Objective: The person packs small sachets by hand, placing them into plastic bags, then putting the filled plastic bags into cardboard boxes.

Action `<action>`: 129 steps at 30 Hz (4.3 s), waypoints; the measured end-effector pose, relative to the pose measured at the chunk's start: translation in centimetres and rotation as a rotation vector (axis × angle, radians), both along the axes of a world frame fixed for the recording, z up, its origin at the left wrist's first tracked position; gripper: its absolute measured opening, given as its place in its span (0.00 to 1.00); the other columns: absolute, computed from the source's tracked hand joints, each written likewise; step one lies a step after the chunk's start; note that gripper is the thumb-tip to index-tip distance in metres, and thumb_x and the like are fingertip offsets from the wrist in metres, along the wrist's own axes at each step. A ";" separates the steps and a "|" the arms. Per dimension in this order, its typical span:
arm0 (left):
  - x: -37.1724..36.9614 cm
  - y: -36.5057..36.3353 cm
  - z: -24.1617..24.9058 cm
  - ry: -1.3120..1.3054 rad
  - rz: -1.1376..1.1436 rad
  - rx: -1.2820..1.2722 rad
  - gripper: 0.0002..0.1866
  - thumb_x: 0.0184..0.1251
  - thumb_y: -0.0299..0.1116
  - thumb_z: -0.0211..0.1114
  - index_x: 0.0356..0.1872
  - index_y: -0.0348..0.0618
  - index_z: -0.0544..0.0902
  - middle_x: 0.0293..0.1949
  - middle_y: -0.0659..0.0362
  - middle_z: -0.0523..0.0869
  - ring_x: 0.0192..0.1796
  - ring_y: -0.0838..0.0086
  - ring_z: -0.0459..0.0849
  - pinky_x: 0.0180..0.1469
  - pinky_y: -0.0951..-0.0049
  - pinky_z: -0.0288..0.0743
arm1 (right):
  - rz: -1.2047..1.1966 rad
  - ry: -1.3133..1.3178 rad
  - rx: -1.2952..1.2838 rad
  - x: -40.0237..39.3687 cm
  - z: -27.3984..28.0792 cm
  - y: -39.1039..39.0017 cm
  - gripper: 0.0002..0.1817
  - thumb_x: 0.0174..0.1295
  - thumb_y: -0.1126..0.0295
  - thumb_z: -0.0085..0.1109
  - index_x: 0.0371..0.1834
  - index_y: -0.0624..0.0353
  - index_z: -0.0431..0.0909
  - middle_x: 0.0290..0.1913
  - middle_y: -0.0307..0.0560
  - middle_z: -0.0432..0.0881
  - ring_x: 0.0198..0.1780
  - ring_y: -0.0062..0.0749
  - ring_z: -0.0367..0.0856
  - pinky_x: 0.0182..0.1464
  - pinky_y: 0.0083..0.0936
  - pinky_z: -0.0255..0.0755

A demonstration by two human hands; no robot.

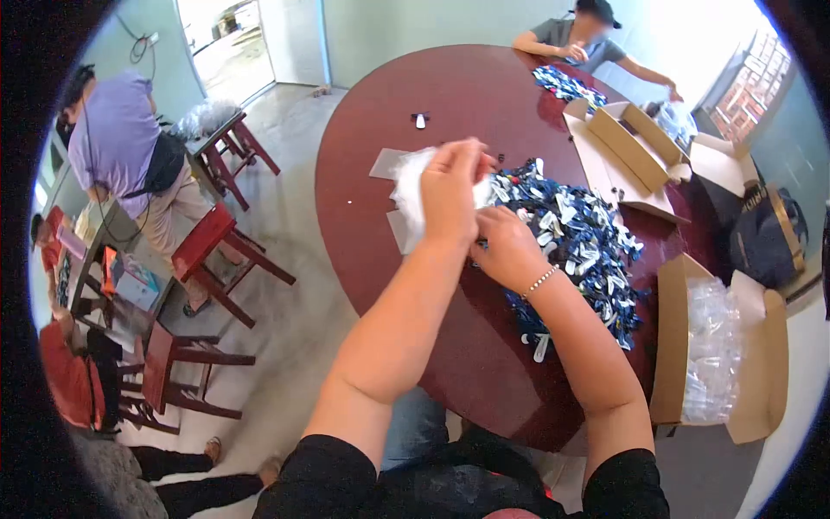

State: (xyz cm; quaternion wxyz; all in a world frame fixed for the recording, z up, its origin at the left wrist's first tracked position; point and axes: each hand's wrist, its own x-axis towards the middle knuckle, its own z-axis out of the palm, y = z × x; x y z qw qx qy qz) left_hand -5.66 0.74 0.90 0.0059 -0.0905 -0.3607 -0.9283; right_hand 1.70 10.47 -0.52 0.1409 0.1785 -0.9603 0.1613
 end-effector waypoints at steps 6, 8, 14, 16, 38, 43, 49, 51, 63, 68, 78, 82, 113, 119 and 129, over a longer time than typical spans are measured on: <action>4.5 0.7 1.5 0.803 0.283 -0.523 0.04 0.61 0.28 0.66 0.33 0.39 0.82 0.29 0.57 0.85 0.32 0.70 0.83 0.36 0.70 0.77 | 0.155 -0.053 -0.240 0.0 -6.6 -0.4 0.19 0.53 0.67 0.62 0.50 0.50 0.79 0.46 0.44 0.77 0.51 0.42 0.75 0.62 0.42 0.64; 6.1 1.1 2.2 0.987 0.240 -0.517 0.04 0.57 0.28 0.67 0.32 0.41 0.82 0.29 0.55 0.84 0.32 0.63 0.83 0.36 0.66 0.77 | 0.200 0.107 0.058 -0.1 -4.1 -1.2 0.14 0.54 0.67 0.60 0.44 0.51 0.79 0.45 0.44 0.77 0.52 0.41 0.75 0.63 0.43 0.63; 7.4 1.8 1.3 1.097 0.021 -0.626 0.04 0.57 0.31 0.66 0.31 0.42 0.82 0.30 0.55 0.85 0.34 0.60 0.84 0.37 0.63 0.77 | 0.236 0.143 0.383 -1.0 -4.3 -1.2 0.10 0.52 0.65 0.61 0.38 0.53 0.80 0.46 0.41 0.79 0.50 0.35 0.76 0.62 0.47 0.63; 7.2 1.8 1.2 1.088 -0.002 -0.668 0.05 0.58 0.32 0.66 0.31 0.42 0.83 0.31 0.54 0.85 0.35 0.60 0.84 0.38 0.63 0.77 | 0.199 0.126 0.343 -0.6 -4.0 -2.1 0.11 0.55 0.66 0.62 0.41 0.53 0.81 0.47 0.39 0.80 0.50 0.34 0.77 0.62 0.48 0.64; 7.4 1.7 1.2 1.086 0.068 -0.637 0.05 0.58 0.33 0.66 0.30 0.43 0.84 0.30 0.54 0.85 0.35 0.61 0.84 0.39 0.63 0.77 | 0.177 -0.045 -0.275 1.8 -2.8 0.0 0.09 0.51 0.72 0.65 0.37 0.56 0.82 0.32 0.41 0.81 0.41 0.34 0.77 0.49 0.33 0.69; 5.6 0.6 1.9 0.730 -0.239 -0.744 0.12 0.58 0.38 0.67 0.34 0.38 0.84 0.31 0.54 0.86 0.33 0.69 0.85 0.38 0.69 0.77 | -0.134 -0.201 -1.118 5.5 -1.3 1.2 0.12 0.61 0.71 0.60 0.48 0.57 0.81 0.40 0.40 0.83 0.56 0.28 0.75 0.60 0.34 0.66; 3.7 1.2 0.9 0.226 -0.851 -0.634 0.26 0.69 0.54 0.59 0.45 0.35 0.82 0.38 0.55 0.87 0.40 0.76 0.84 0.48 0.75 0.76 | -0.321 -0.082 -0.777 8.7 4.8 6.9 0.05 0.68 0.74 0.53 0.37 0.63 0.78 0.32 0.37 0.82 0.35 0.16 0.77 0.40 0.16 0.72; 4.1 1.5 0.7 0.075 -1.047 -0.452 0.29 0.68 0.55 0.59 0.50 0.33 0.80 0.43 0.52 0.86 0.45 0.70 0.85 0.51 0.74 0.77 | -0.347 -0.028 -0.914 9.4 4.8 8.0 0.04 0.68 0.74 0.54 0.39 0.62 0.78 0.32 0.36 0.80 0.34 0.15 0.75 0.39 0.14 0.70; 5.2 2.6 -0.4 0.108 -0.861 -0.601 0.09 0.60 0.29 0.68 0.38 0.33 0.86 0.35 0.53 0.89 0.39 0.73 0.87 0.45 0.76 0.79 | -0.438 0.327 -0.811 10.1 4.3 9.0 0.06 0.63 0.75 0.61 0.40 0.64 0.79 0.36 0.36 0.81 0.38 0.15 0.77 0.40 0.16 0.72; 5.2 2.8 -0.7 0.174 -0.737 -0.684 0.08 0.59 0.28 0.69 0.36 0.34 0.87 0.34 0.55 0.89 0.37 0.76 0.86 0.44 0.77 0.78 | -0.284 0.561 -0.237 11.1 6.0 7.4 0.10 0.56 0.77 0.64 0.42 0.63 0.80 0.42 0.50 0.83 0.41 0.38 0.82 0.45 0.27 0.75; 6.8 2.3 0.1 0.504 -0.672 -0.803 0.08 0.61 0.27 0.68 0.39 0.37 0.87 0.31 0.62 0.88 0.35 0.84 0.82 0.39 0.81 0.75 | -0.373 0.332 -0.264 11.9 5.6 5.6 0.04 0.57 0.73 0.61 0.34 0.60 0.80 0.35 0.50 0.81 0.40 0.46 0.81 0.42 0.36 0.75; 6.8 2.3 -0.7 0.653 -0.641 -0.869 0.09 0.62 0.25 0.65 0.43 0.39 0.86 0.34 0.60 0.89 0.38 0.84 0.83 0.42 0.79 0.76 | -0.300 0.548 -0.237 12.3 5.7 5.0 0.05 0.57 0.77 0.61 0.37 0.60 0.79 0.34 0.49 0.82 0.31 0.44 0.81 0.33 0.29 0.76; 6.4 1.2 2.0 0.867 -0.727 -0.971 0.30 0.45 0.15 0.67 0.56 0.37 0.78 0.51 0.55 0.84 0.54 0.73 0.80 0.60 0.72 0.71 | -0.022 0.206 -0.035 11.9 4.5 4.1 0.12 0.56 0.71 0.63 0.40 0.65 0.78 0.47 0.50 0.79 0.52 0.41 0.79 0.56 0.32 0.73; 6.5 1.6 1.0 0.613 -0.765 -0.926 0.16 0.51 0.21 0.71 0.43 0.38 0.81 0.38 0.62 0.85 0.40 0.79 0.80 0.46 0.76 0.74 | -0.077 0.309 -0.216 12.8 7.4 5.6 0.08 0.58 0.72 0.62 0.40 0.61 0.81 0.38 0.46 0.84 0.40 0.41 0.83 0.44 0.30 0.78; 6.8 2.0 1.7 0.599 -0.685 -0.963 0.29 0.49 0.20 0.74 0.19 0.46 0.54 0.36 0.58 0.84 0.37 0.78 0.78 0.38 0.76 0.73 | -0.876 -0.117 0.233 18.8 4.6 15.8 0.14 0.54 0.76 0.61 0.44 0.64 0.80 0.32 0.48 0.85 0.35 0.43 0.83 0.40 0.33 0.76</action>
